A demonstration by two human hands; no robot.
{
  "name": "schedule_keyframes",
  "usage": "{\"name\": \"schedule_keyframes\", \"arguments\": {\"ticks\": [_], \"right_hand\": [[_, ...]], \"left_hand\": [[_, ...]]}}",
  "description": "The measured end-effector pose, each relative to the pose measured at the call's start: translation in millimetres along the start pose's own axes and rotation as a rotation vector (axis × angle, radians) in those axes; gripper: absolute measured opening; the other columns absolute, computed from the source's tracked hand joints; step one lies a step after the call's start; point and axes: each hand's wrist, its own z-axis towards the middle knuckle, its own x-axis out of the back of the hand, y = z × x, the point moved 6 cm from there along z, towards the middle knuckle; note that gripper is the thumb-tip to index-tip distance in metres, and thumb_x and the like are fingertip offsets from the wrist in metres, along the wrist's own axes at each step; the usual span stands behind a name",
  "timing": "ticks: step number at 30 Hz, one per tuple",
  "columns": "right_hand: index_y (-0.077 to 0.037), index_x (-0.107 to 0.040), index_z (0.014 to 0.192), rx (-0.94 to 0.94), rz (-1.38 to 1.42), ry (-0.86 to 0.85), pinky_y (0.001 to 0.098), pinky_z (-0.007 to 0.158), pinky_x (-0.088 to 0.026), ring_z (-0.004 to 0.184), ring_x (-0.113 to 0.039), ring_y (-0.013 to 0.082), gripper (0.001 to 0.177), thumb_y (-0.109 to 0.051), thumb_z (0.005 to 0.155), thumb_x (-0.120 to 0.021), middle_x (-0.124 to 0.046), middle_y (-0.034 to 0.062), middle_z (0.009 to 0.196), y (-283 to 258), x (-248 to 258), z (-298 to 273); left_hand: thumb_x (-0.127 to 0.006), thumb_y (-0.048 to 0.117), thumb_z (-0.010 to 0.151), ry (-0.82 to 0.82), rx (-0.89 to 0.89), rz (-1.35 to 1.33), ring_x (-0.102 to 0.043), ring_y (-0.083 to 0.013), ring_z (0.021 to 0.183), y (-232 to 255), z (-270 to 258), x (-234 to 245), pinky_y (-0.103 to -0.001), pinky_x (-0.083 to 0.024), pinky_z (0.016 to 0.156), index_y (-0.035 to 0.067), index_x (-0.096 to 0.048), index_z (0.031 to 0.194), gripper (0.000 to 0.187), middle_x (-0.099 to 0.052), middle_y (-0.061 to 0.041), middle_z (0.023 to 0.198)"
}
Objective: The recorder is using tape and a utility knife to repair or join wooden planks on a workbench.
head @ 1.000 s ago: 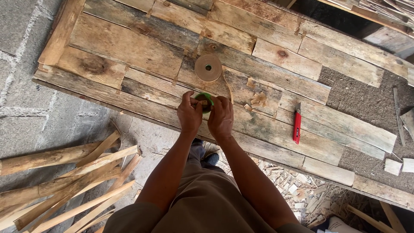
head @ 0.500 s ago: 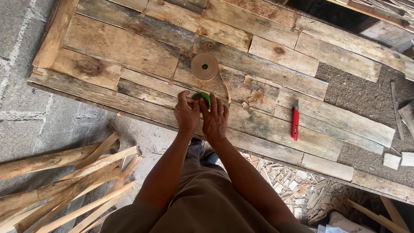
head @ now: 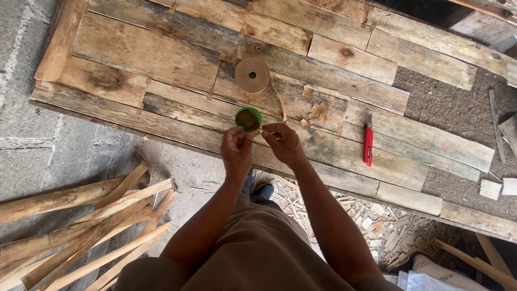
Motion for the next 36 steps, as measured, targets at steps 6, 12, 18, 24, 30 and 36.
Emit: {"name": "schedule_keyframes", "arguments": {"ticks": [6, 12, 18, 24, 30, 36], "right_hand": [[-0.003, -0.075, 0.109, -0.139, -0.006, -0.157, 0.0265, 0.072, -0.059, 0.084, -0.073, 0.0126, 0.024, -0.024, 0.098, -0.073, -0.079, 0.0080, 0.093, 36, 3, -27], [0.000, -0.075, 0.104, -0.281, 0.056, -0.082, 0.0273, 0.064, -0.052, 0.075, -0.063, 0.0119, 0.024, -0.024, 0.099, -0.073, -0.074, 0.0090, 0.087, 66, 2, -46], [0.000, -0.074, 0.104, -0.255, -0.023, -0.060, 0.0234, 0.063, -0.053, 0.073, -0.065, 0.0074, 0.025, -0.024, 0.097, -0.073, -0.075, 0.0045, 0.085, 59, 8, -50], [0.000, -0.072, 0.104, -0.281, 0.178, -0.054, 0.0232, 0.060, -0.050, 0.071, -0.061, 0.0069, 0.024, -0.023, 0.099, -0.071, -0.073, 0.0031, 0.085, 68, 4, -53], [-0.003, -0.074, 0.102, -0.289, -0.085, -0.082, 0.0265, 0.057, -0.047, 0.067, -0.059, 0.0135, 0.021, -0.024, 0.102, -0.070, -0.072, 0.0106, 0.082, 65, 12, -51], [-0.006, -0.074, 0.100, -0.081, -0.288, 0.056, 0.0309, 0.073, -0.062, 0.086, -0.074, 0.0189, 0.018, -0.023, 0.101, -0.069, -0.075, 0.0105, 0.097, 76, 49, -34]], "left_hand": [[-0.068, 0.013, 0.100, -0.088, 0.022, -0.039, -0.061, -0.0087, 0.082, -43, -47, -21, -0.023, -0.052, 0.071, 0.000, -0.057, 0.122, 0.028, -0.067, -0.005, 0.095], [-0.072, 0.014, 0.097, -0.052, 0.080, 0.004, -0.062, -0.0116, 0.081, -46, -59, -28, -0.026, -0.053, 0.073, 0.000, -0.059, 0.119, 0.029, -0.068, -0.007, 0.092], [-0.071, 0.015, 0.099, -0.024, 0.034, 0.020, -0.066, -0.0131, 0.086, -49, -63, -35, -0.027, -0.055, 0.077, 0.001, -0.060, 0.116, 0.025, -0.070, -0.008, 0.097], [-0.071, 0.016, 0.099, -0.038, 0.005, 0.032, -0.067, -0.0134, 0.086, -51, -68, -38, -0.027, -0.056, 0.075, 0.002, -0.061, 0.117, 0.024, -0.071, -0.008, 0.097], [-0.073, 0.024, 0.095, -0.100, 0.096, 0.104, -0.067, -0.0160, 0.085, -45, -73, -38, -0.031, -0.056, 0.071, 0.005, -0.057, 0.118, 0.034, -0.071, -0.008, 0.098], [-0.077, 0.023, 0.090, -0.460, -0.557, 0.909, -0.051, -0.0362, 0.132, -42, -102, -40, -0.048, -0.044, 0.113, -0.002, -0.059, 0.124, 0.046, -0.056, -0.020, 0.135]]}}
